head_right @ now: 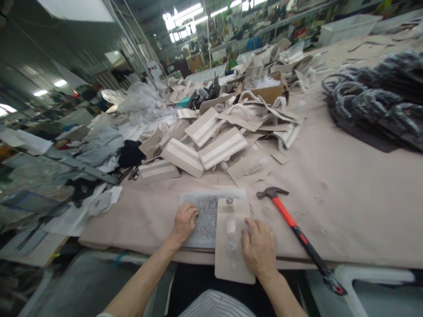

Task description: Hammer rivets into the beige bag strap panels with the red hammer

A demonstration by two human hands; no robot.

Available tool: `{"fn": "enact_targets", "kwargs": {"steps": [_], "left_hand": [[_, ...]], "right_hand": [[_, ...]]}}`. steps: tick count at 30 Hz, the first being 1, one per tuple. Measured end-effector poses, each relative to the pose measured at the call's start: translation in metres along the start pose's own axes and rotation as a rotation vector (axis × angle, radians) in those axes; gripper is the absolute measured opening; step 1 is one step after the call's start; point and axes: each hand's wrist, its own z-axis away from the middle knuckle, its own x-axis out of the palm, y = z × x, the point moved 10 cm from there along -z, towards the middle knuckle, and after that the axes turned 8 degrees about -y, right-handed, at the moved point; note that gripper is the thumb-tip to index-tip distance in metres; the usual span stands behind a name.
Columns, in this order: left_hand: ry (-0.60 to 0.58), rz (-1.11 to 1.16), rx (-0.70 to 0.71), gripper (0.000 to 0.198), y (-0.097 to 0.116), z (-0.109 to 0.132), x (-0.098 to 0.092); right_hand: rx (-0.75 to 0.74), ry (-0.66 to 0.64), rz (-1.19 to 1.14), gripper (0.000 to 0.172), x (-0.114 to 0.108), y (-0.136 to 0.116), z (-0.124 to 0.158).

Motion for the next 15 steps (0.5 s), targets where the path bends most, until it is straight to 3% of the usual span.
{"fn": "enact_targets", "kwargs": {"steps": [2,8,15], "left_hand": [[0.008,-0.027,0.011,0.023,-0.001,-0.004,-0.001],[0.168,0.094,-0.195,0.02,-0.024,-0.012,-0.024],[0.019,0.251,-0.166,0.018,-0.006,-0.02,-0.007]], "right_hand": [[-0.001,0.0,-0.001,0.027,0.0,0.0,0.0],[-0.007,-0.009,-0.012,0.027,0.002,0.002,0.0],[-0.009,0.005,-0.003,0.028,0.002,0.003,0.0]]}}
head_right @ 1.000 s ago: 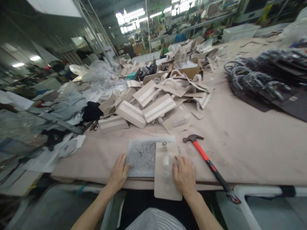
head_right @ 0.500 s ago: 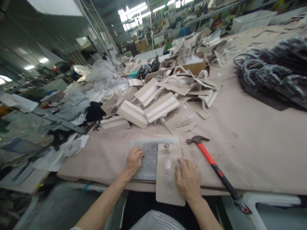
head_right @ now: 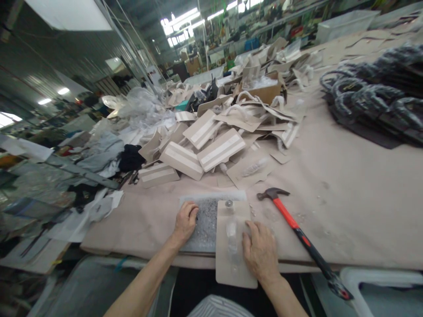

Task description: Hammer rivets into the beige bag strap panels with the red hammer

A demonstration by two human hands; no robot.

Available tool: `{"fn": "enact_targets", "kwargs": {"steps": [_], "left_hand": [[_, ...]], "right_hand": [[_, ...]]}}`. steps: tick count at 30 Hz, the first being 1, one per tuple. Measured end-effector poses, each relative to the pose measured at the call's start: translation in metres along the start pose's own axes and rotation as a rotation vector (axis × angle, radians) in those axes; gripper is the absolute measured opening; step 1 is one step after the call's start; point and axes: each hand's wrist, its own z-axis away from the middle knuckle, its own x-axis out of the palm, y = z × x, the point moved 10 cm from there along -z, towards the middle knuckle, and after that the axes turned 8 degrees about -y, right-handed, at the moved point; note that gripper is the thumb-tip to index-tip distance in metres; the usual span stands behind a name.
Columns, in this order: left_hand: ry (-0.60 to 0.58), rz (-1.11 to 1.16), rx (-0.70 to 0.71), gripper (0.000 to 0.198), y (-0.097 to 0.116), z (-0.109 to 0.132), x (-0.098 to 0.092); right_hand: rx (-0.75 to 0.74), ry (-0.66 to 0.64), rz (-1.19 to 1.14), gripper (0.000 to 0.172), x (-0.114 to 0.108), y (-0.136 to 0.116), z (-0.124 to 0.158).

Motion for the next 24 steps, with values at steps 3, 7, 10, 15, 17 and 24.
{"fn": "enact_targets", "kwargs": {"steps": [3,7,10,15,17,24], "left_hand": [[-0.079,0.003,0.009,0.013,0.003,0.001,0.009],[-0.126,-0.062,0.077,0.008,0.007,0.006,0.015],[-0.117,-0.109,0.115,0.014,0.008,0.005,0.018],[-0.074,-0.283,0.12,0.02,0.006,-0.012,0.017],[0.004,-0.275,0.07,0.019,-0.002,-0.022,0.003],[0.182,-0.089,-0.015,0.013,-0.019,-0.035,-0.038]], "right_hand": [[0.006,0.003,-0.007,0.027,-0.001,0.0,0.0],[0.014,-0.005,-0.009,0.027,-0.001,0.0,0.0],[0.012,-0.007,-0.015,0.027,-0.001,0.001,0.0],[-0.001,-0.007,-0.023,0.027,-0.001,0.0,0.0],[0.002,-0.012,-0.021,0.026,-0.002,-0.001,0.0],[0.025,-0.018,-0.028,0.026,0.001,0.002,0.002]]}}
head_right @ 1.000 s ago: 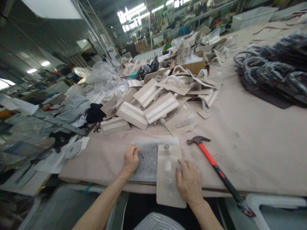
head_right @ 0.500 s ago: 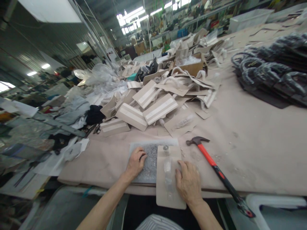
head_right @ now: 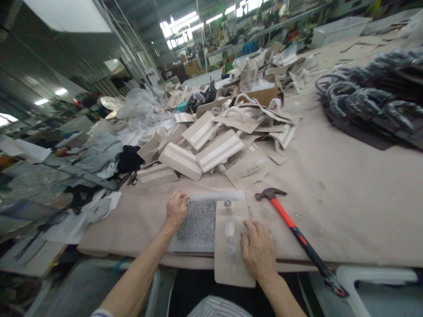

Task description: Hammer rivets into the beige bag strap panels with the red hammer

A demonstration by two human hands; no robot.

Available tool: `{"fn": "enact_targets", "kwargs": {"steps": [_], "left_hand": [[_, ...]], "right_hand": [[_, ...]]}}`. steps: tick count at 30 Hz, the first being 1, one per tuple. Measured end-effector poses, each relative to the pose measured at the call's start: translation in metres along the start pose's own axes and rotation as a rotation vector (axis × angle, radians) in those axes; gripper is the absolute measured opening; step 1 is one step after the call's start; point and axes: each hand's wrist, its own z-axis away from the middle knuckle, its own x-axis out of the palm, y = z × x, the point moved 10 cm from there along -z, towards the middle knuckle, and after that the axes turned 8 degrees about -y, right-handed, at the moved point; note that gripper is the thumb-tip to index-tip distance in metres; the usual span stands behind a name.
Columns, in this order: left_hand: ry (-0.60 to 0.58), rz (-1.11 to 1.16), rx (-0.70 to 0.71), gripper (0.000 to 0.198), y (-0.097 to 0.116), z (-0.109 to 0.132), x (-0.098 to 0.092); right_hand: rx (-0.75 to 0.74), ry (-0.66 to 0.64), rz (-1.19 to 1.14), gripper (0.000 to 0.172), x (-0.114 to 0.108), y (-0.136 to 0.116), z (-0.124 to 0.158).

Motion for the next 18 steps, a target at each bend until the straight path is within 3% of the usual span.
{"fn": "enact_targets", "kwargs": {"steps": [5,8,13,18], "left_hand": [[-0.148,0.163,-0.008,0.014,0.015,0.006,0.03],[-0.169,0.212,-0.051,0.015,0.016,0.004,0.045],[-0.106,0.19,-0.131,0.016,0.001,-0.005,0.041],[-0.195,0.028,-0.191,0.016,-0.013,0.005,0.044]], "right_hand": [[-0.025,0.028,0.003,0.027,-0.001,-0.001,0.0],[-0.025,0.024,0.008,0.026,-0.002,-0.002,0.0],[-0.017,0.02,0.004,0.027,-0.002,-0.003,0.0],[-0.003,0.022,0.01,0.027,-0.002,-0.001,0.001]]}}
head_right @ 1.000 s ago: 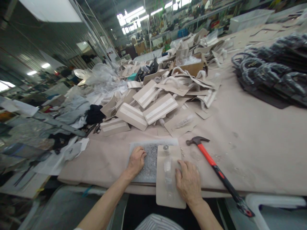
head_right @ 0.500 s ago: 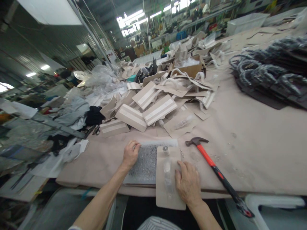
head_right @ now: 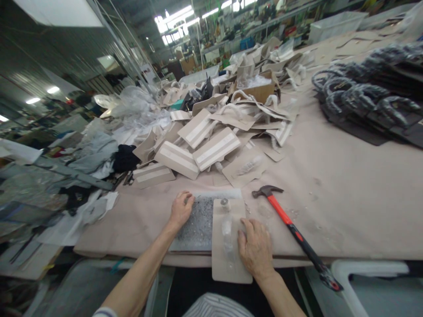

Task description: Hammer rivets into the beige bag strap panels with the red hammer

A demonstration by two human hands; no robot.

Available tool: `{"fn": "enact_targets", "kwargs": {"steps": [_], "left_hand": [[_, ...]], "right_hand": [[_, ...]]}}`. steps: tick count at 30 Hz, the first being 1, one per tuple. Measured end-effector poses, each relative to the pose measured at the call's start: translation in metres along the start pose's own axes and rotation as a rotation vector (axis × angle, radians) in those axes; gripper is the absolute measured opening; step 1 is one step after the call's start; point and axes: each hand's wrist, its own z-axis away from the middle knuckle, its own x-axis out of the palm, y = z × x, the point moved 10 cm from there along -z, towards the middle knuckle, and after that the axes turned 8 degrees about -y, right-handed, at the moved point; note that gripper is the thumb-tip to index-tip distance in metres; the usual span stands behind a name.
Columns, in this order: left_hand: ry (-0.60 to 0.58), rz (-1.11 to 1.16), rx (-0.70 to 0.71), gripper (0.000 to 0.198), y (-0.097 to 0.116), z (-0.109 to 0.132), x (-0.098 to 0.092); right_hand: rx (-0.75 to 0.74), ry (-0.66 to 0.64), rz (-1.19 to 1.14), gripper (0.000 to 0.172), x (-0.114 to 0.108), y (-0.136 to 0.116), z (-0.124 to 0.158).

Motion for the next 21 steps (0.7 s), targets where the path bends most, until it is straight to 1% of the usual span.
{"fn": "enact_targets", "kwargs": {"steps": [4,7,10,14,16,19,20,21], "left_hand": [[-0.064,-0.048,0.108,0.021,0.011,0.011,0.015],[-0.049,-0.075,0.192,0.011,0.022,0.013,0.022],[-0.028,-0.071,0.257,0.014,0.028,0.01,0.026],[-0.038,-0.165,0.296,0.018,0.033,0.0,0.028],[0.025,-0.156,0.263,0.018,0.033,-0.006,0.015],[0.205,-0.037,0.154,0.015,0.028,-0.011,-0.019],[0.234,0.006,0.135,0.015,0.028,-0.011,-0.026],[0.231,0.045,0.135,0.014,0.031,-0.011,-0.029]], "right_hand": [[-0.007,-0.006,0.0,0.027,0.0,0.0,0.0],[-0.008,-0.007,0.003,0.027,0.0,0.0,-0.001],[-0.014,0.005,0.003,0.027,-0.001,-0.001,0.0],[-0.009,0.009,-0.009,0.027,-0.002,-0.001,0.0],[-0.006,0.01,-0.009,0.027,-0.003,-0.001,0.0],[-0.005,0.007,-0.01,0.027,-0.003,-0.002,0.0],[-0.005,0.007,-0.009,0.027,-0.003,-0.002,0.0],[-0.005,0.007,-0.007,0.027,-0.003,-0.002,0.0]]}}
